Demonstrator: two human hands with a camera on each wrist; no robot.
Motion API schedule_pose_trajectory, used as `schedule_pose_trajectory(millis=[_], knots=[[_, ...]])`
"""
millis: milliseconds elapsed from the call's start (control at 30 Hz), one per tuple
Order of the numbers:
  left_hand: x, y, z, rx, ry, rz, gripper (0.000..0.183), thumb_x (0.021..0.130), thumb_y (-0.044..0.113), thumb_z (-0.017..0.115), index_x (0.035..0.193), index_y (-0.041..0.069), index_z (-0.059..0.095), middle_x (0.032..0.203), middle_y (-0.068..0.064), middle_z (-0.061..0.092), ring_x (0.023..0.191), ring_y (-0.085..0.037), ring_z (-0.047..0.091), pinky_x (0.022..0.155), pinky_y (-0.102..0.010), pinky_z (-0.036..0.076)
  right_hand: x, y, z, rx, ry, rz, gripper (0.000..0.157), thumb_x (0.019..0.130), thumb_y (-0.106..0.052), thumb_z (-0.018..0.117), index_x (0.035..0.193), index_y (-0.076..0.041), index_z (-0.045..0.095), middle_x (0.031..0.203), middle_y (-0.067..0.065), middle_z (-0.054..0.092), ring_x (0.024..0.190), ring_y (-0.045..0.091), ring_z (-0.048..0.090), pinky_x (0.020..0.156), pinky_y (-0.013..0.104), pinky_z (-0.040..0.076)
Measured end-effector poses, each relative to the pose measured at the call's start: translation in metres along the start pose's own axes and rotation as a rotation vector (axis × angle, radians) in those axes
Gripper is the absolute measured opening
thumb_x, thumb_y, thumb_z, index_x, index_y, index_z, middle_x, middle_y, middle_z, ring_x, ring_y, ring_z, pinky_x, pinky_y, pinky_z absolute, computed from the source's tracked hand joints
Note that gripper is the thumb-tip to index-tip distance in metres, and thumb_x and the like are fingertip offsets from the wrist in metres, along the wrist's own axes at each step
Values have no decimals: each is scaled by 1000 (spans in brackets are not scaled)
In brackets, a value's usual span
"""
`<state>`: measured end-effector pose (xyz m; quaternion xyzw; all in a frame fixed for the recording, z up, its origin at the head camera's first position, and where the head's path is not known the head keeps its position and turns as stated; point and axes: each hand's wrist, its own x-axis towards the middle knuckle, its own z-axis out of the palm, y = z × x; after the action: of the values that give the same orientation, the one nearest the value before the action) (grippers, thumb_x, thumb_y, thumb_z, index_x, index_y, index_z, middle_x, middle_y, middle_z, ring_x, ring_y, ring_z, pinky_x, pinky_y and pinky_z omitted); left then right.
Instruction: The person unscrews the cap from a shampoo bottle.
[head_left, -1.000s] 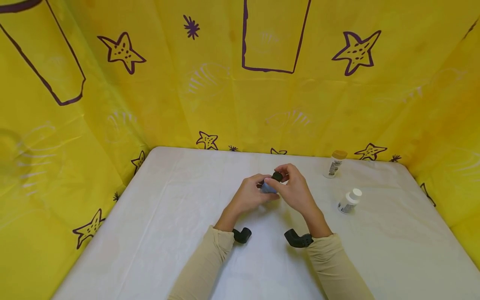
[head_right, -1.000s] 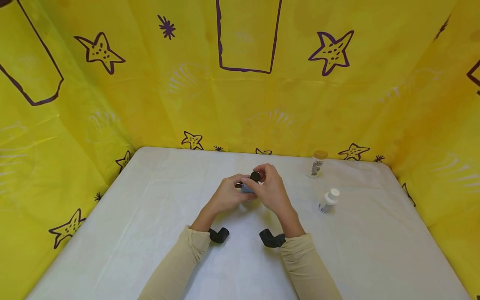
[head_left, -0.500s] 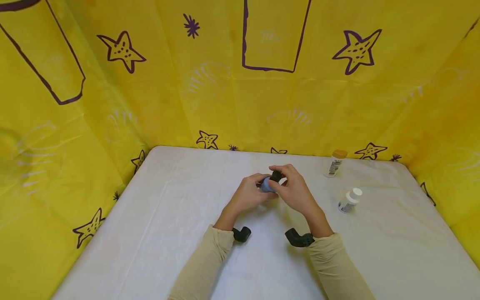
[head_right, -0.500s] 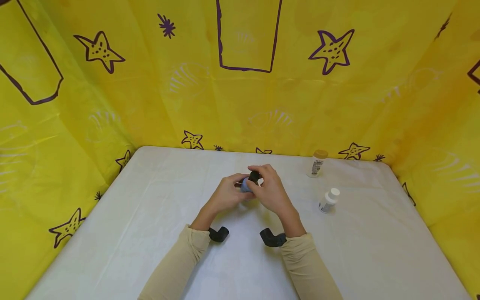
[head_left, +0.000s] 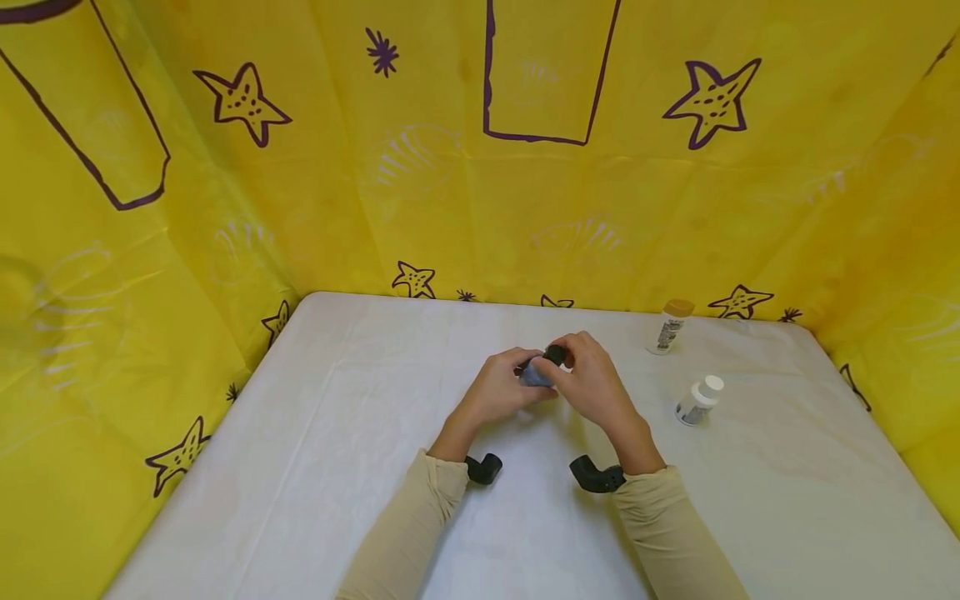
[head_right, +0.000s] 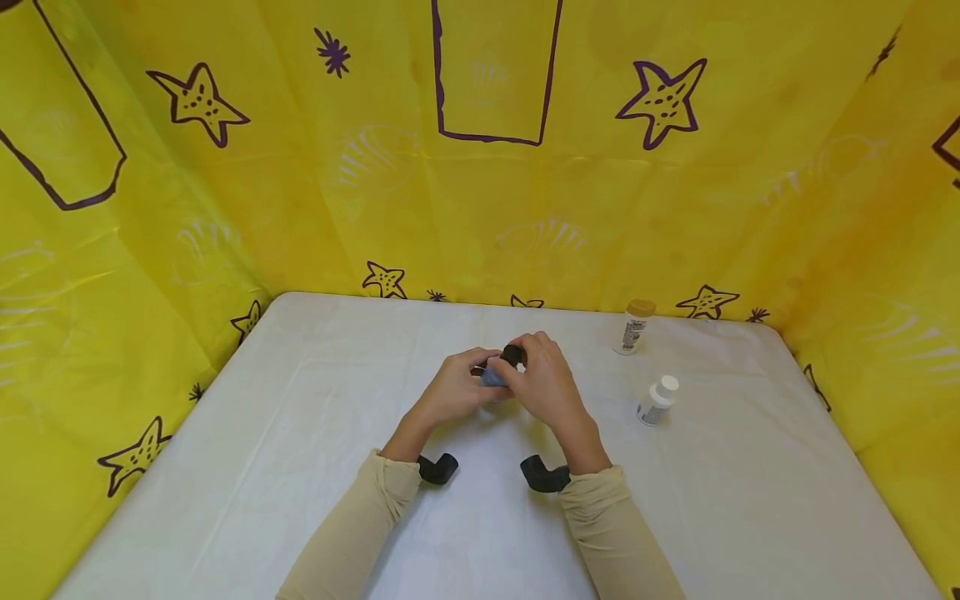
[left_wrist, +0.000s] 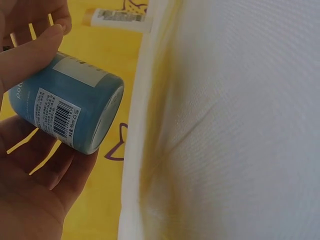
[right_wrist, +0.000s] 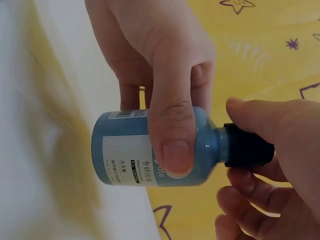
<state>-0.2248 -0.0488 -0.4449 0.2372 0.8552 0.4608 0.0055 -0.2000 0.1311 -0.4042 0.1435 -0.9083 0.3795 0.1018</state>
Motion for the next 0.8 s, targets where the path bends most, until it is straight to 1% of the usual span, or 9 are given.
schedule_pose_trajectory(millis=[133, 233, 300, 400, 500, 667, 733, 800], knots=[[0, 1, -1, -10, -2, -18, 48, 81, 33, 87, 124, 19, 71, 115, 2, 73, 98, -14, 65, 85, -29, 55, 0, -2, -4, 4, 11, -34, 30, 93, -24, 77, 110, -1, 68, 98, 16, 60, 87, 27, 54, 76, 34, 44], [0, 1, -3, -22, -1, -46, 49, 81, 33, 87, 125, 19, 71, 119, 1, 73, 102, -15, 66, 89, -31, 56, 0, -6, -9, 22, 34, -61, 31, 93, -21, 76, 115, -1, 68, 102, 15, 61, 92, 31, 59, 81, 38, 50], [0, 0, -3, -33, 0, -63, 49, 81, 33, 87, 125, 18, 70, 120, 0, 72, 103, -16, 67, 90, -33, 57, 0, -8, -12, 32, 54, -74, 32, 93, -20, 76, 118, -1, 68, 105, 15, 62, 94, 31, 61, 83, 42, 52], [0, -1, -5, -52, 10, -86, 52, 81, 35, 87, 127, 18, 69, 123, 0, 71, 106, -18, 67, 93, -36, 57, 1, -10, -15, 46, 73, -80, 34, 94, -19, 75, 122, -2, 66, 108, 15, 64, 96, 29, 61, 85, 47, 54], [1, -3, -8, -78, 35, -100, 53, 81, 36, 87, 128, 19, 69, 125, 0, 70, 109, -19, 68, 96, -37, 57, 2, -13, -17, 54, 76, -74, 34, 94, -18, 75, 122, -1, 66, 109, 16, 68, 97, 31, 61, 84, 46, 52], [3, -6, -14, -95, 86, -121, 54, 82, 35, 87, 130, 21, 68, 126, 1, 69, 113, -23, 68, 98, -40, 57, 6, -15, -18, 47, 59, -45, 33, 92, -17, 77, 119, -2, 67, 109, 16, 72, 99, 36, 61, 80, 39, 47], [4, -8, -17, -93, 111, -137, 56, 83, 33, 86, 133, 20, 66, 128, -1, 68, 116, -24, 66, 100, -42, 56, 8, -14, -17, 34, 49, -33, 32, 92, -16, 77, 120, -3, 66, 110, 15, 72, 99, 35, 61, 79, 38, 48], [6, -10, -21, -99, 139, -158, 59, 83, 31, 86, 136, 17, 64, 132, -4, 67, 120, -25, 65, 103, -43, 54, 11, -12, -15, 28, 32, -20, 33, 93, -15, 76, 122, -3, 65, 113, 16, 71, 101, 34, 62, 80, 39, 52]])
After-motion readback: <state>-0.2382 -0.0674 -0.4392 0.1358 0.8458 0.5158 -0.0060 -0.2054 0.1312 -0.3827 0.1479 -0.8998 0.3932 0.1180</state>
